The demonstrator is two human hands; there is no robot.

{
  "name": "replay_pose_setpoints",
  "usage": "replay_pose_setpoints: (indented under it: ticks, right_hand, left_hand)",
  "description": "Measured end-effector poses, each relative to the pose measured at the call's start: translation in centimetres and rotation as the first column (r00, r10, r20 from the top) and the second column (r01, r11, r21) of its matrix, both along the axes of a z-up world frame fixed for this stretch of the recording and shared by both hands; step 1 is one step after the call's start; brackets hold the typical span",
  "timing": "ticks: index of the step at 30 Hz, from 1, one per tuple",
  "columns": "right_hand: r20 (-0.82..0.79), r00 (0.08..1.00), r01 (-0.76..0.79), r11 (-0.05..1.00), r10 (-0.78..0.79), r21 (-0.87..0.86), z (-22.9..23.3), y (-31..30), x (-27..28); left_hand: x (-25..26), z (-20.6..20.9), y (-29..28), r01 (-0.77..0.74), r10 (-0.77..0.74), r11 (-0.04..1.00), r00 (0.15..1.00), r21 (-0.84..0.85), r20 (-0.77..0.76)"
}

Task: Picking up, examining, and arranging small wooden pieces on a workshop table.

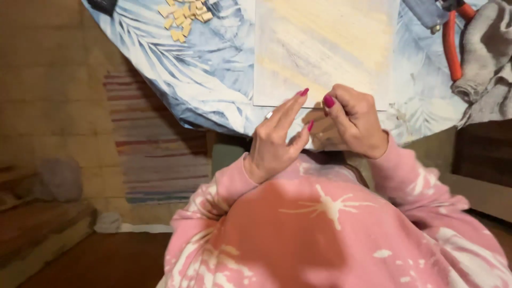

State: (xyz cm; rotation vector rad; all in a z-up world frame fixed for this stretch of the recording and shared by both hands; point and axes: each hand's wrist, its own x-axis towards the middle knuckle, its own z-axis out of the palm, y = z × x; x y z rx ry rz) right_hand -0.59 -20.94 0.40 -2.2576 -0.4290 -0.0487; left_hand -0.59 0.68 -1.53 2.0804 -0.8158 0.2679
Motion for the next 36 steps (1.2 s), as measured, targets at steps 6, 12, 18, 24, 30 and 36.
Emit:
replay_pose_setpoints:
  ticks: [6,12,18,24,30,36]
  right_hand:
    - [-0.107,0.983,0.172,0.938,-0.146,0.301,0.2,2.1,-1.3]
    - [-0.084,0.987,0.157,0.938,-0.137,0.309,-0.3,1.7,-1.5]
    - [-0.058,0.988,0.152,0.94,-0.141,0.304,-0.3,1.4,-1.4]
    - [-0.134,0.979,0.196,0.889,-0.154,0.414,-0.8,0.9,-1.7]
    - [-0.277,0.945,0.297,0.808,-0.173,0.509,-1.1,0.4,-1.7]
    - [-0.041,0.998,-0.033,0.988,0.04,0.15,0.8,-0.5,-0.2]
  left_hand:
    - [-0.1,1.7,-1.2,-0.062,-0.154,0.902,0.877,-0.426,-0.454]
    - [-0.5,1.3,-1.6,-0.072,-0.13,0.918,0.874,-0.389,-0.468]
    - [-0.7,0.9,-1.8,-0.069,-0.122,0.917,0.889,-0.394,-0.441]
    - [-0.8,1.1,-1.8,-0.046,-0.103,0.934,0.915,-0.354,-0.389]
    - [-0.3,1.7,-1.4,0.077,-0.129,0.95,0.979,-0.301,-0.157]
    - [-0.7,1.0,-1.1,-0.003,-0.07,0.964,0.961,-0.267,-0.267]
